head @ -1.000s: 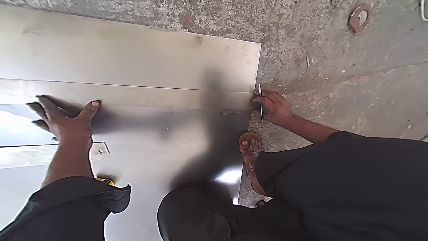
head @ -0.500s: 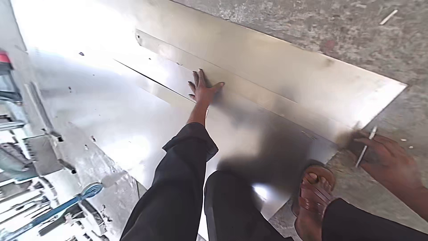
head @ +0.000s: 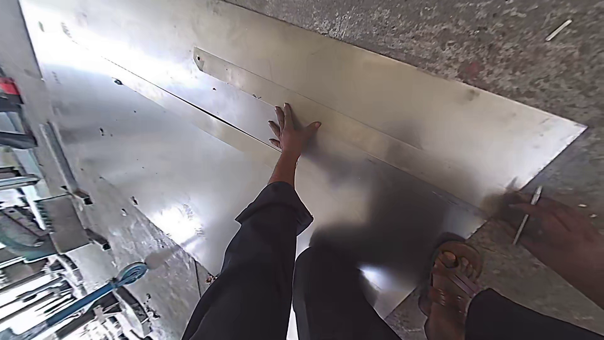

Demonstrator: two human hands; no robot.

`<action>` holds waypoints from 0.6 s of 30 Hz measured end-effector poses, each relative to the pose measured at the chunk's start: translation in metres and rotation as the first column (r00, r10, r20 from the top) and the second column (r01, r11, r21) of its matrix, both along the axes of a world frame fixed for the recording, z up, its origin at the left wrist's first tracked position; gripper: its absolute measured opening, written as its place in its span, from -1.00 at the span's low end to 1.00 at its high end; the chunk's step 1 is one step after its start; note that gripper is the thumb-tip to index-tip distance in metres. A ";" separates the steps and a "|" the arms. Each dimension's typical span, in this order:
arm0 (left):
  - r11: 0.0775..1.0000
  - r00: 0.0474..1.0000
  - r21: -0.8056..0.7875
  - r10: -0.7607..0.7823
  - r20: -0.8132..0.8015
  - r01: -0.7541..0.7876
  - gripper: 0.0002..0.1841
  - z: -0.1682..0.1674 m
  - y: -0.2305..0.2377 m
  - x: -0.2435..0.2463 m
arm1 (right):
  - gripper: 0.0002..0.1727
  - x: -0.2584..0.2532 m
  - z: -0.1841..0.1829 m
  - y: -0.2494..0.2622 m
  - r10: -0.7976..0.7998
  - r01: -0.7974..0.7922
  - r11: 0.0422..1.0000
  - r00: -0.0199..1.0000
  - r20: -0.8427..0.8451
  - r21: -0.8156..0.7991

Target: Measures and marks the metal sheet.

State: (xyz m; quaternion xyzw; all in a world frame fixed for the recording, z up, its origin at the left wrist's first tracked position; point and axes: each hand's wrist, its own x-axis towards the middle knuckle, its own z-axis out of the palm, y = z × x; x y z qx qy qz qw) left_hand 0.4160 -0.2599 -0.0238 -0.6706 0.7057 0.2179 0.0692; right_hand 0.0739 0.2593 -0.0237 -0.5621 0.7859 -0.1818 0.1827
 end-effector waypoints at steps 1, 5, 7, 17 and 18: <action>1.000 1.000 0.000 0.003 0.000 -0.003 0.32 0.000 0.001 0.000 | -0.47 0.000 0.001 0.000 -0.004 0.004 1.000 1.000 0.001 -0.002; 1.000 1.000 -0.011 -0.008 0.021 0.008 0.32 0.007 -0.003 0.001 | -0.46 0.001 -0.004 -0.001 -0.018 0.018 1.000 1.000 0.015 0.004; 0.998 0.998 0.006 -0.067 0.010 0.067 0.34 0.011 -0.009 0.001 | -0.48 0.000 -0.003 -0.001 -0.020 0.020 1.000 1.000 0.007 0.015; 0.787 0.716 0.126 -0.606 0.346 0.605 -0.24 0.064 0.007 -0.053 | -0.59 -0.003 -0.009 0.002 0.008 -0.009 0.999 1.000 -0.017 -0.037; 0.616 0.587 -0.045 -0.722 0.366 0.786 -0.27 0.050 0.000 -0.033 | -0.60 -0.003 -0.008 0.002 0.006 -0.007 0.999 1.000 -0.016 -0.042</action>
